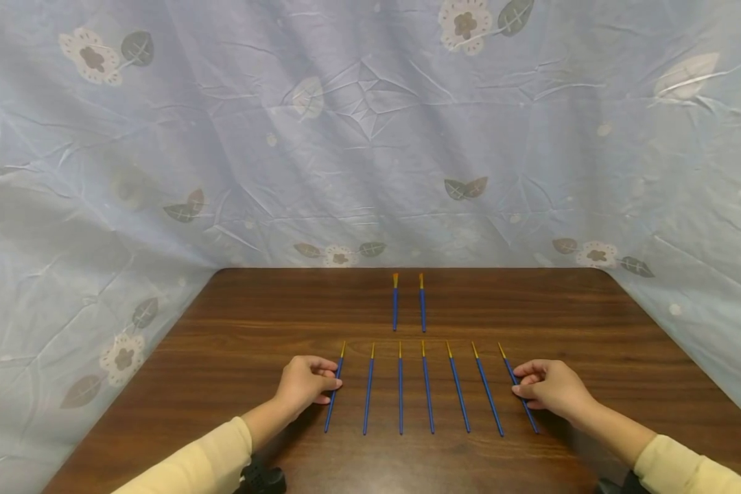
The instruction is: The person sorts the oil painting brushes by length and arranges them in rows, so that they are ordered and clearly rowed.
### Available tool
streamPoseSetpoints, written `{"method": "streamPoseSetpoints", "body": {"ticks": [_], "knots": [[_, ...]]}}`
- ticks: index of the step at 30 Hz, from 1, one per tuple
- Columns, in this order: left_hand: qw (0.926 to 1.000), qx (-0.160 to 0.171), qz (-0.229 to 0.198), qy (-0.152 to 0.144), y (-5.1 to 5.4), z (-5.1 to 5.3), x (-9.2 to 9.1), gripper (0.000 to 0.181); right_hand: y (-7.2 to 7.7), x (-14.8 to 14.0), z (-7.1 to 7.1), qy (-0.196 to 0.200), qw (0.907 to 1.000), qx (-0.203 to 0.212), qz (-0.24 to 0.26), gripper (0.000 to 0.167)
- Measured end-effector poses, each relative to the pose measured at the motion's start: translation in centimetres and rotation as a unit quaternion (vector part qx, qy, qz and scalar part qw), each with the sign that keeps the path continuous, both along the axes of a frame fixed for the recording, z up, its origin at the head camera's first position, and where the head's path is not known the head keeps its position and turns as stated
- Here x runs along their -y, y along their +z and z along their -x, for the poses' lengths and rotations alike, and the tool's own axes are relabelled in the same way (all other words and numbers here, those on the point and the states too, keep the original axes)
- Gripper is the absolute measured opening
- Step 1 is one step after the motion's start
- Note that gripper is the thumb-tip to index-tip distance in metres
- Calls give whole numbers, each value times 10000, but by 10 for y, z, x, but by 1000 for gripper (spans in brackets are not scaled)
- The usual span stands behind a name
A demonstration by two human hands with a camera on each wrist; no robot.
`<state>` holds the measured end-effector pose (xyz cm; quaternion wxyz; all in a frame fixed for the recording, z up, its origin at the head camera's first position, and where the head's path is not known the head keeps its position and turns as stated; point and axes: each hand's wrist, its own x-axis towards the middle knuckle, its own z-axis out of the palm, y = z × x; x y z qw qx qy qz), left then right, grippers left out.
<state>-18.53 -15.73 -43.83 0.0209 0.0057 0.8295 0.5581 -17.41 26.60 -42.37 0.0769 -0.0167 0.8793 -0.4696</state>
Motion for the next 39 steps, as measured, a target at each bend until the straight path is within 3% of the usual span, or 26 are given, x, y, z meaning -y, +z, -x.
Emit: {"method": "streamPoseSetpoints", "body": {"ticks": [23,39], "knots": [[10000,31,-5,35,-1,0,0,24,1,2,-1,33,10000,71,51,40],[9997,208,-90,-64,5,-1,1,27,6,-2,1,-7,9982,469,364,47]]}}
